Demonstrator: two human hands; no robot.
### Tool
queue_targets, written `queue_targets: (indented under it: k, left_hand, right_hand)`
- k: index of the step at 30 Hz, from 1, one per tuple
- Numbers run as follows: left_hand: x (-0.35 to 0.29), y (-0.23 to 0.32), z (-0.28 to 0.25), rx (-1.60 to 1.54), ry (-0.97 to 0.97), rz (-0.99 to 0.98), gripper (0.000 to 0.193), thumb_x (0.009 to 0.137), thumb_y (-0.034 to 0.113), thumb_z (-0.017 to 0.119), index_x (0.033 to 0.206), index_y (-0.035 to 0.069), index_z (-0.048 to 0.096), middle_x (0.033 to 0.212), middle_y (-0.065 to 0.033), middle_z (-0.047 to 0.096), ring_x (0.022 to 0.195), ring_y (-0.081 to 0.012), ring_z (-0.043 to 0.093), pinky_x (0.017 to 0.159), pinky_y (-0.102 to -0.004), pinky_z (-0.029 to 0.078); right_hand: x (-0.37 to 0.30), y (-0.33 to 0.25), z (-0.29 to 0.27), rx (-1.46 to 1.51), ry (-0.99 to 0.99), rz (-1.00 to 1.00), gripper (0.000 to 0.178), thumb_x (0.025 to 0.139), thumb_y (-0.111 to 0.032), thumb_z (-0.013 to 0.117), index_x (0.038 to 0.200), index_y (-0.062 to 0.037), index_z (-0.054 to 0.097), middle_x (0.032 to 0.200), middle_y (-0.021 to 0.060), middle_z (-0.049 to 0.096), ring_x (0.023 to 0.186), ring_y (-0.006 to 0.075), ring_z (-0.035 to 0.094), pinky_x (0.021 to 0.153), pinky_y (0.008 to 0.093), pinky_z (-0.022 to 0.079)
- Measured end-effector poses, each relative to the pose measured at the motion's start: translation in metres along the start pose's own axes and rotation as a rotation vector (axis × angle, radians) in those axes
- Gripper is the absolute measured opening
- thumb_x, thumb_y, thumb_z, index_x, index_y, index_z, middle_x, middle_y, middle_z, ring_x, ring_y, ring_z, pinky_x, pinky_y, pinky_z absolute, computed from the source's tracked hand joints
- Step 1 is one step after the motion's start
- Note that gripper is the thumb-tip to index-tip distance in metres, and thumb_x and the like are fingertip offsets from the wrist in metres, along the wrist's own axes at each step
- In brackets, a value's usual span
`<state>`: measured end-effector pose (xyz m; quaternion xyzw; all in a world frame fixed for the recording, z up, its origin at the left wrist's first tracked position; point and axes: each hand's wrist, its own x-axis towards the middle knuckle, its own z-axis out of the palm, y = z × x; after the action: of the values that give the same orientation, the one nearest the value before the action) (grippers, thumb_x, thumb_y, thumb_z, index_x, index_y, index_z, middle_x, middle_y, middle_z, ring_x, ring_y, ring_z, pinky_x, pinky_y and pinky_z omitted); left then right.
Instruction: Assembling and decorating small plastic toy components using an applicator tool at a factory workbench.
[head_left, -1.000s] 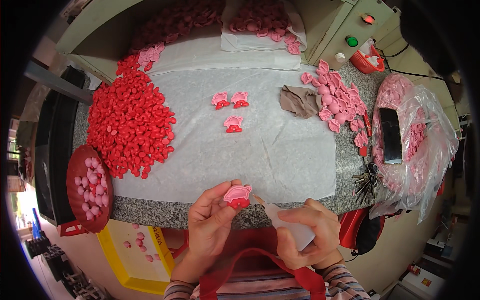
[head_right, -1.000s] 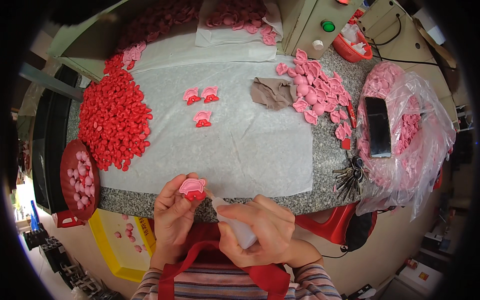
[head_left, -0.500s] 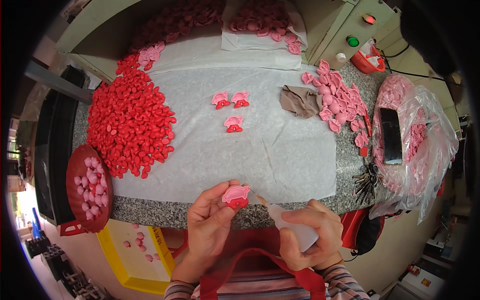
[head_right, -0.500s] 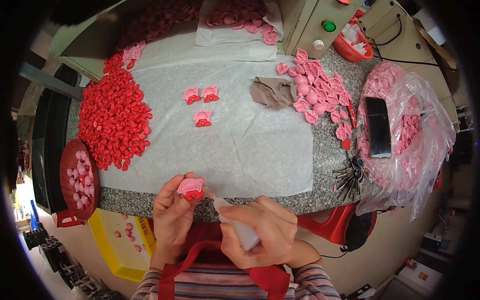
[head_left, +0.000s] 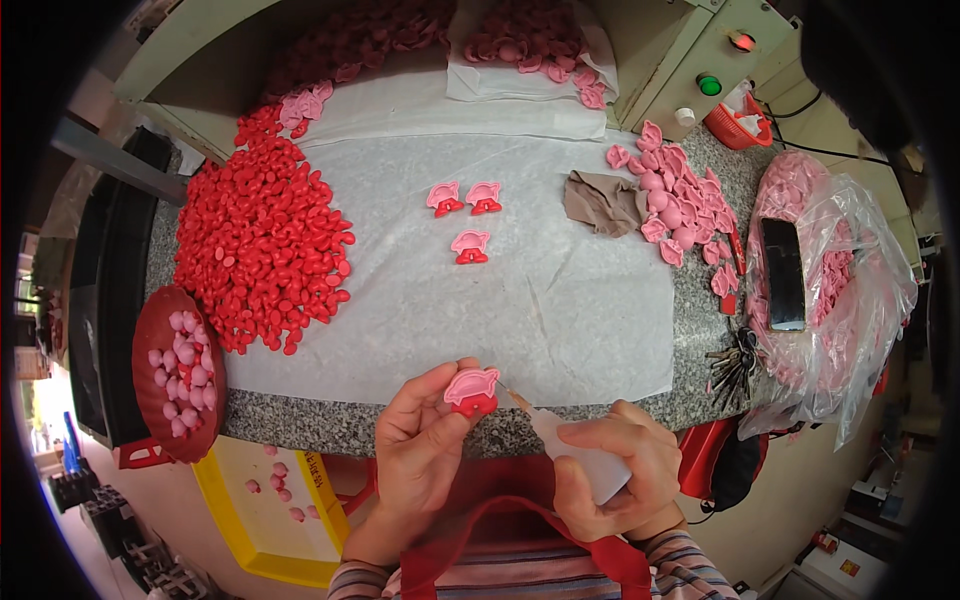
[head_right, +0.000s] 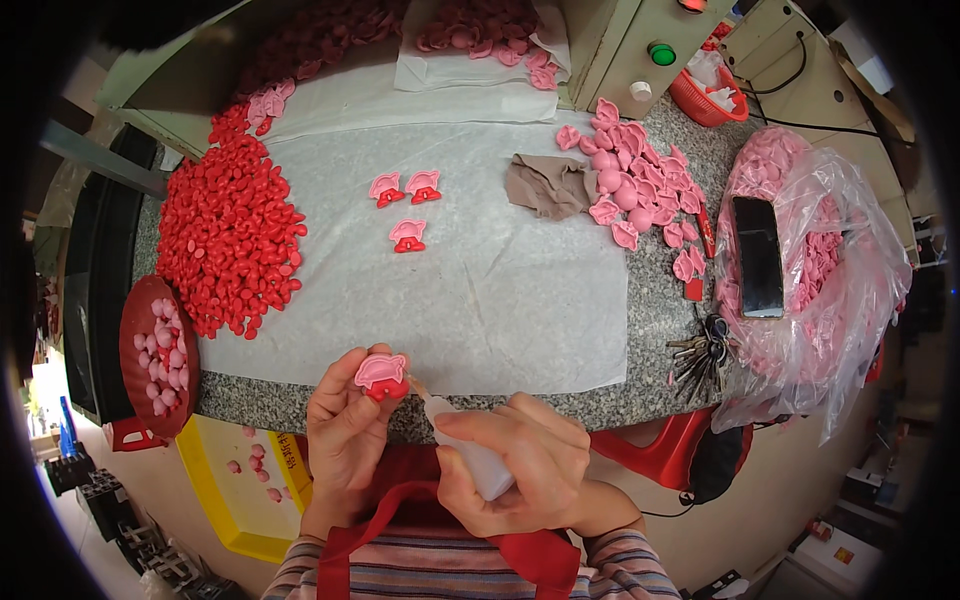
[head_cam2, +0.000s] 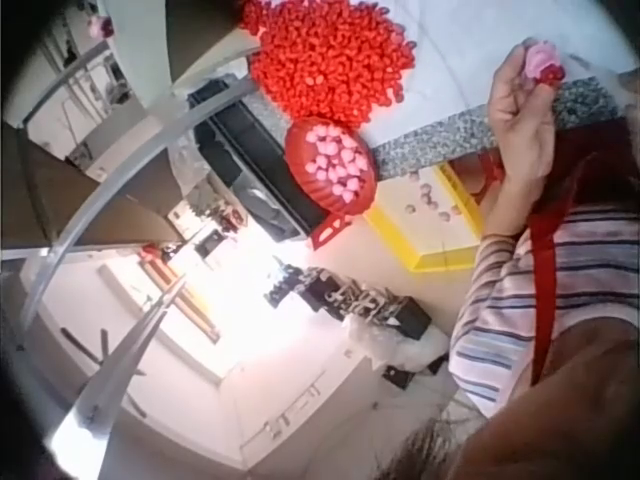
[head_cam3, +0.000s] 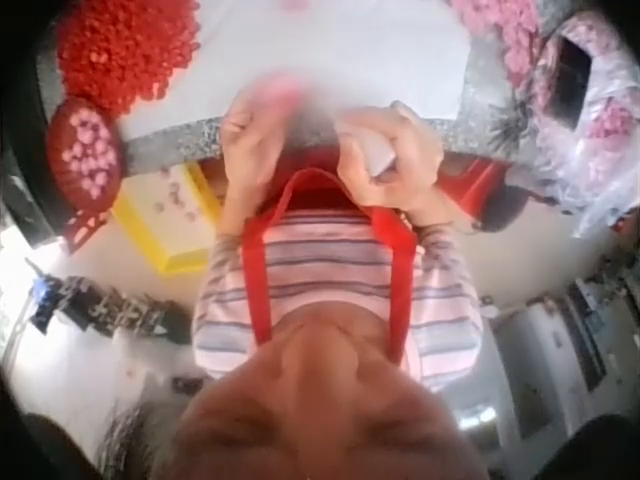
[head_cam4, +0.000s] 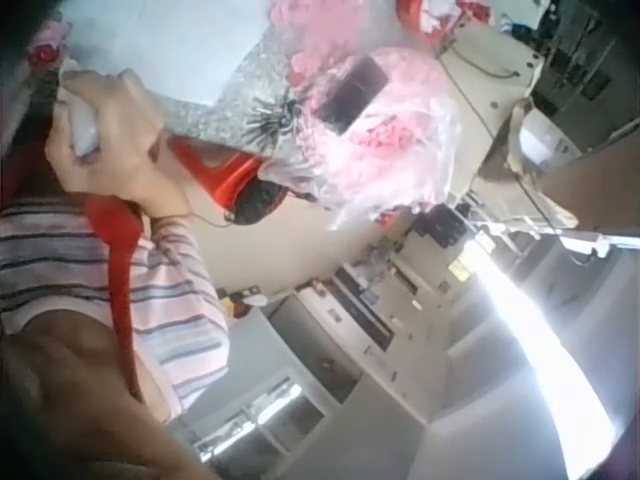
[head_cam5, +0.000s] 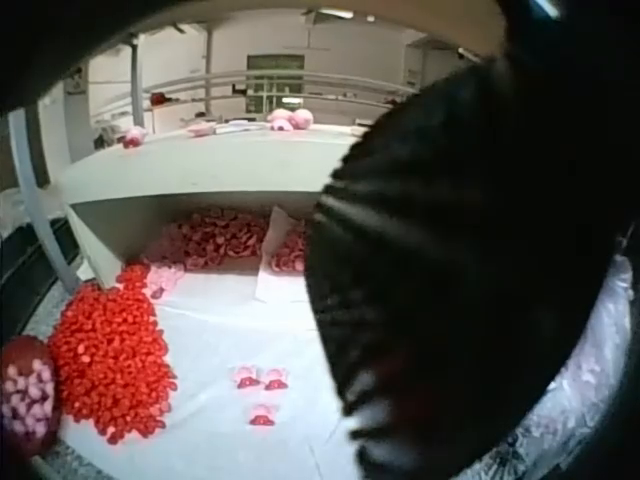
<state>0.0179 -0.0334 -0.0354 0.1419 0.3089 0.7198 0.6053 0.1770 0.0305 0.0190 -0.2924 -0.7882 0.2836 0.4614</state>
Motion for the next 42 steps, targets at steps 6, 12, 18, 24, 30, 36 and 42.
queue_targets:
  k: [6,12,18,24,30,36,42]
  left_hand:
    - [0.001,0.000,-0.001,0.015,-0.002,0.023,0.042,0.077,-0.007,0.055,0.118,0.003,0.050,0.121,-0.0154,0.049,0.113,-0.0280,0.048,0.093,-0.0376,0.043]
    - [0.000,0.001,-0.001,0.044,-0.004,0.055,0.041,0.077,-0.008,0.054,0.116,0.004,0.051,0.121,-0.0147,0.048,0.112,-0.0270,0.048,0.093,-0.0360,0.043]
    - [0.000,0.001,-0.001,0.063,-0.005,0.075,0.041,0.077,-0.008,0.054,0.117,0.004,0.051,0.121,-0.0146,0.048,0.111,-0.0259,0.049,0.092,-0.0355,0.043]
    - [0.001,0.001,0.000,0.047,0.002,0.080,0.041,0.078,-0.009,0.053,0.117,0.003,0.050,0.121,-0.0147,0.049,0.110,-0.0250,0.050,0.092,-0.0352,0.044]
    - [0.000,0.002,0.000,0.050,0.006,0.076,0.041,0.078,-0.007,0.055,0.117,0.003,0.049,0.121,-0.0150,0.049,0.110,-0.0248,0.050,0.092,-0.0354,0.044]
    - [0.000,0.001,0.000,0.025,0.032,0.039,0.043,0.078,-0.002,0.058,0.120,0.002,0.047,0.120,-0.0153,0.050,0.110,-0.0247,0.050,0.092,-0.0363,0.044]
    - [0.000,0.000,-0.002,-0.020,-0.009,0.047,0.041,0.080,-0.007,0.052,0.120,-0.002,0.045,0.122,-0.0183,0.047,0.110,-0.0252,0.049,0.092,-0.0397,0.042]
  right_hand:
    - [0.003,-0.001,0.000,-0.015,-0.038,0.014,0.022,0.063,-0.003,0.059,0.083,0.0026,0.053,0.069,0.0089,0.060,0.041,0.0143,0.043,0.039,0.0247,0.033]
    - [0.002,-0.003,0.004,0.002,-0.041,0.014,0.022,0.062,-0.001,0.059,0.083,0.0022,0.053,0.071,0.0083,0.060,0.041,0.0137,0.042,0.038,0.0245,0.033]
    - [0.003,-0.002,0.005,-0.013,-0.067,-0.001,0.023,0.062,-0.001,0.060,0.084,0.0010,0.053,0.072,0.0080,0.061,0.041,0.0138,0.043,0.038,0.0240,0.033]
    - [0.002,-0.004,0.006,-0.006,-0.088,0.000,0.023,0.062,-0.001,0.060,0.084,0.0003,0.053,0.073,0.0078,0.061,0.042,0.0143,0.045,0.038,0.0240,0.035]
    - [0.004,-0.004,0.005,-0.020,-0.085,-0.007,0.023,0.062,-0.001,0.060,0.084,0.0007,0.052,0.073,0.0078,0.061,0.041,0.0142,0.044,0.038,0.0241,0.034]
    - [0.001,-0.005,0.003,0.005,-0.048,0.006,0.024,0.063,-0.005,0.061,0.085,-0.0002,0.052,0.070,0.0057,0.060,0.042,0.0135,0.044,0.038,0.0245,0.034]
    - [-0.001,-0.010,-0.001,0.025,-0.140,0.043,0.025,0.063,-0.007,0.062,0.086,-0.0029,0.054,0.067,0.0035,0.060,0.042,0.0136,0.045,0.038,0.0243,0.035]
